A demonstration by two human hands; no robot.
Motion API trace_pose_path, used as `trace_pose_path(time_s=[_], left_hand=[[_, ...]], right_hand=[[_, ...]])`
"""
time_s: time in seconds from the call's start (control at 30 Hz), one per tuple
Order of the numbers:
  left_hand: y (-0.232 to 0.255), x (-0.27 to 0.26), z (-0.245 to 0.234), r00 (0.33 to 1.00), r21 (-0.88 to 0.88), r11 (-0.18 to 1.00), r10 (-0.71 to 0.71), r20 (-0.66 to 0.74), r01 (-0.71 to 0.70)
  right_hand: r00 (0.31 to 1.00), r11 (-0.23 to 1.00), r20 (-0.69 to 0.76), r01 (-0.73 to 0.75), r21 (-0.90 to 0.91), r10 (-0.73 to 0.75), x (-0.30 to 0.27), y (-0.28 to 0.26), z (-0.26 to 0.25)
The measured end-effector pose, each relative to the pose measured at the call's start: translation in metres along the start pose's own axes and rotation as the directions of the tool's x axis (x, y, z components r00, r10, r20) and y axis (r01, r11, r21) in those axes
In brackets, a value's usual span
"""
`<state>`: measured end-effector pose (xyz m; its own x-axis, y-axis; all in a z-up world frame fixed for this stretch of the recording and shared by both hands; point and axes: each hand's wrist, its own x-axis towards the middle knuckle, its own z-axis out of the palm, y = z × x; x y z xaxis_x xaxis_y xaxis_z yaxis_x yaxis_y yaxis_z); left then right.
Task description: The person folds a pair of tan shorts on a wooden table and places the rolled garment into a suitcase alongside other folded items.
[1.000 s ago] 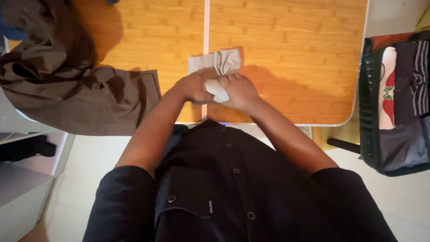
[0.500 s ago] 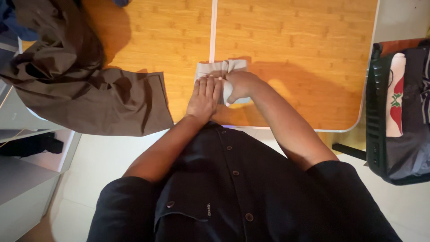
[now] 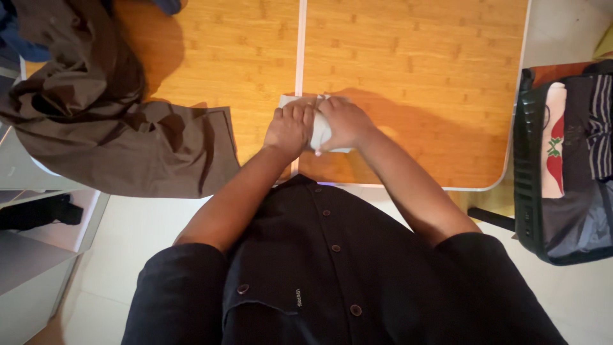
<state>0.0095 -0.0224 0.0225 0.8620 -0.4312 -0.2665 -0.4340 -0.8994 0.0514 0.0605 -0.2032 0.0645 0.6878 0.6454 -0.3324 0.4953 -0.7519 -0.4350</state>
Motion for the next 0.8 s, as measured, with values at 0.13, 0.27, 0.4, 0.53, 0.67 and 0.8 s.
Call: trace_pose_path(time_s=[0.13, 0.27, 0.4, 0.53, 0.67, 0.8], left_hand=[[-0.006, 0.007, -0.017, 0.998, -0.007, 1.0, -0.006, 0.064, 0.006], [-0.011, 0.01, -0.046, 0.97, -0.044, 0.999, -0.007, 0.241, 0.018], [-0.016, 0.014, -0.064, 0.966, -0.147, 0.989, 0.003, 0.258, 0.036], [-0.018, 0.012, -0.076, 0.933, -0.239, 0.963, -0.029, 0.358, 0.122], [-0.023, 0.009, -0.072, 0.922, -0.32, 0.938, 0.001, 0.387, 0.133], [-0.024, 0.0, -0.06, 0.944, -0.349, 0.927, -0.014, 0.33, 0.136]], right_hand=[[0.945, 0.927, -0.196, 0.19, -0.323, -0.262, -0.011, -0.011, 0.026], [0.842, 0.788, -0.424, 0.001, -0.615, -0.333, -0.019, -0.024, 0.064], [0.824, 0.808, -0.485, -0.06, -0.586, -0.291, -0.013, -0.019, 0.062], [0.866, 0.863, -0.421, 0.023, -0.504, -0.269, -0.011, -0.022, 0.042], [0.998, 0.961, -0.059, -0.025, -0.277, 0.009, 0.0, -0.031, 0.015], [0.974, 0.981, 0.165, -0.131, -0.145, 0.155, 0.004, -0.028, 0.004]])
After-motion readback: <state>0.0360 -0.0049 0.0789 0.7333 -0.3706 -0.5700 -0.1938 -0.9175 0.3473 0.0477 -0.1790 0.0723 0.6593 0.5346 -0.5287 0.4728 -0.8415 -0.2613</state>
